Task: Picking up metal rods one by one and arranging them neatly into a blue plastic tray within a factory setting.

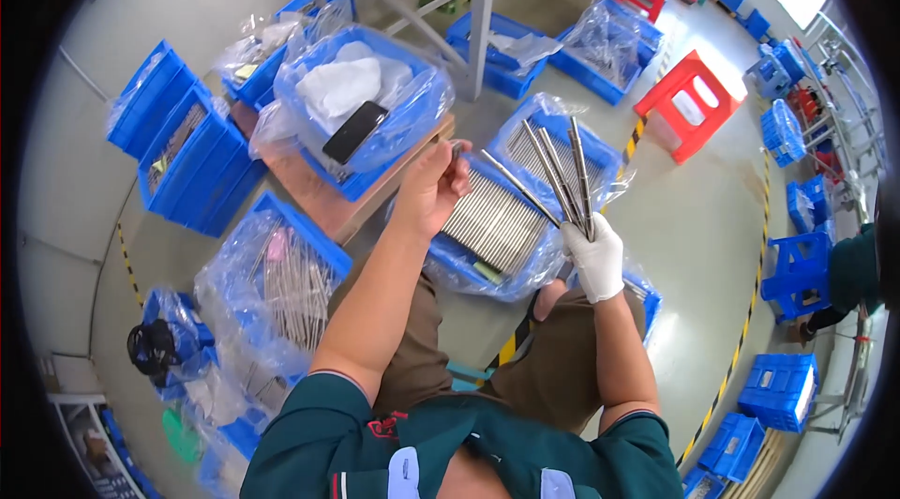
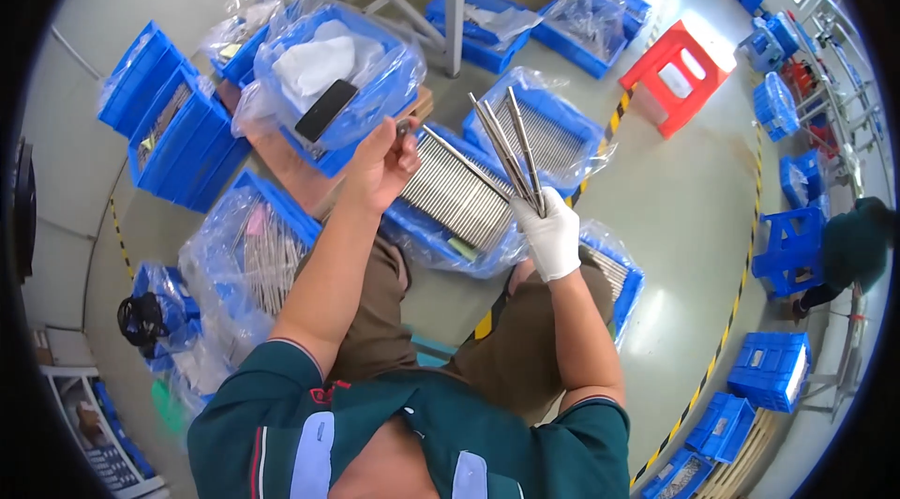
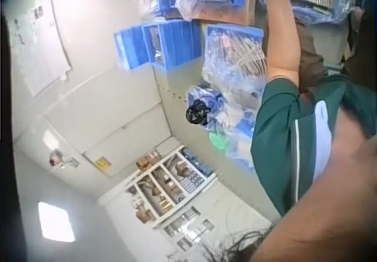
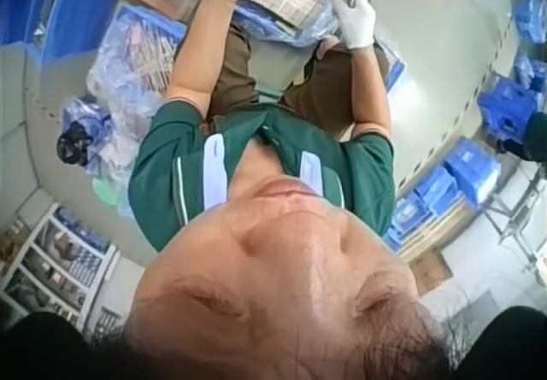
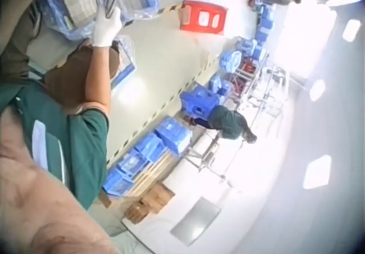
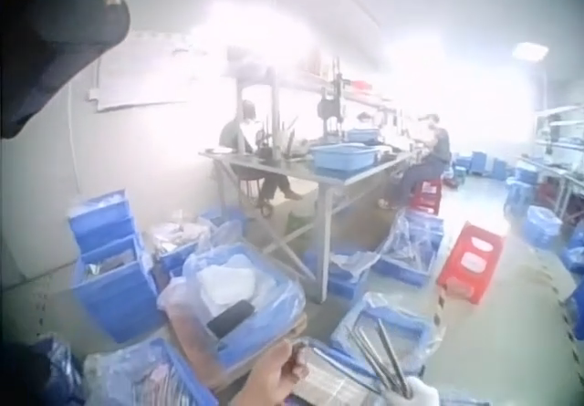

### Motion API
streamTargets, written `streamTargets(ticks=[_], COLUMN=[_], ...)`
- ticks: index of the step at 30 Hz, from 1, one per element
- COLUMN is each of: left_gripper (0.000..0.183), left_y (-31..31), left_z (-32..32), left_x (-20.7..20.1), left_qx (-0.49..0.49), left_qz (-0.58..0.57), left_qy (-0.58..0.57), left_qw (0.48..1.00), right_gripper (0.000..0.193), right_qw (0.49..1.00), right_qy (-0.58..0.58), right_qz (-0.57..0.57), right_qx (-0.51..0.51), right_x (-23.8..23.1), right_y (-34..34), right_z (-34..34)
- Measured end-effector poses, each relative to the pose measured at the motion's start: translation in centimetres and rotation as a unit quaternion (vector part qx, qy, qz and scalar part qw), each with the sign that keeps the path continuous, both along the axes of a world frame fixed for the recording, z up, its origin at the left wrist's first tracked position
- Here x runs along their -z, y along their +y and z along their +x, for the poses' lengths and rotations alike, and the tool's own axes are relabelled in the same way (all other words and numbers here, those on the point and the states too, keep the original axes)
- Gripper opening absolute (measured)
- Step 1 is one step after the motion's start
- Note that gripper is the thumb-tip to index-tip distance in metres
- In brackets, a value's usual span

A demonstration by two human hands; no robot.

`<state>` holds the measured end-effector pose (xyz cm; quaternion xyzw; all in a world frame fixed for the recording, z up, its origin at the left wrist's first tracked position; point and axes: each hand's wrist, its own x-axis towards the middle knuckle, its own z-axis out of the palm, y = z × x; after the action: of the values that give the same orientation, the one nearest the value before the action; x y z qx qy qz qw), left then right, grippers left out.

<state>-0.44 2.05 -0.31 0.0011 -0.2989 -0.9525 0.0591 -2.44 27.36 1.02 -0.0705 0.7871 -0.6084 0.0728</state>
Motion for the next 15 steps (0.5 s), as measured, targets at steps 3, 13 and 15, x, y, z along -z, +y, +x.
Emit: streamTargets(ticks=[3, 13, 15], left_gripper=[0.031, 0.031, 0.031], left_y=[0.3, 0.3, 0.2], left_z=[0.5, 0.3, 0.2], left_x=[-0.2, 0.4, 0.4], left_qx=[0.006, -0.013, -0.027], left_qz=[-0.017, -0.093, -0.105], left_qy=[0.003, -0.002, -0.004], left_qw=[1.000, 0.996, 0.994], right_gripper=[0.015, 0.021, 0.022], right_qw=[0.998, 0.991, 0.982], right_qy=[0.021, 0.085, 0.127], right_qz=[0.053, 0.105, 0.135], right_qx=[-0.018, -0.017, -0.027], right_x=[0.3, 0.7, 0.5], right_y=[-0.4, -0.9, -0.9], right_z=[0.1, -0.1, -0.2])
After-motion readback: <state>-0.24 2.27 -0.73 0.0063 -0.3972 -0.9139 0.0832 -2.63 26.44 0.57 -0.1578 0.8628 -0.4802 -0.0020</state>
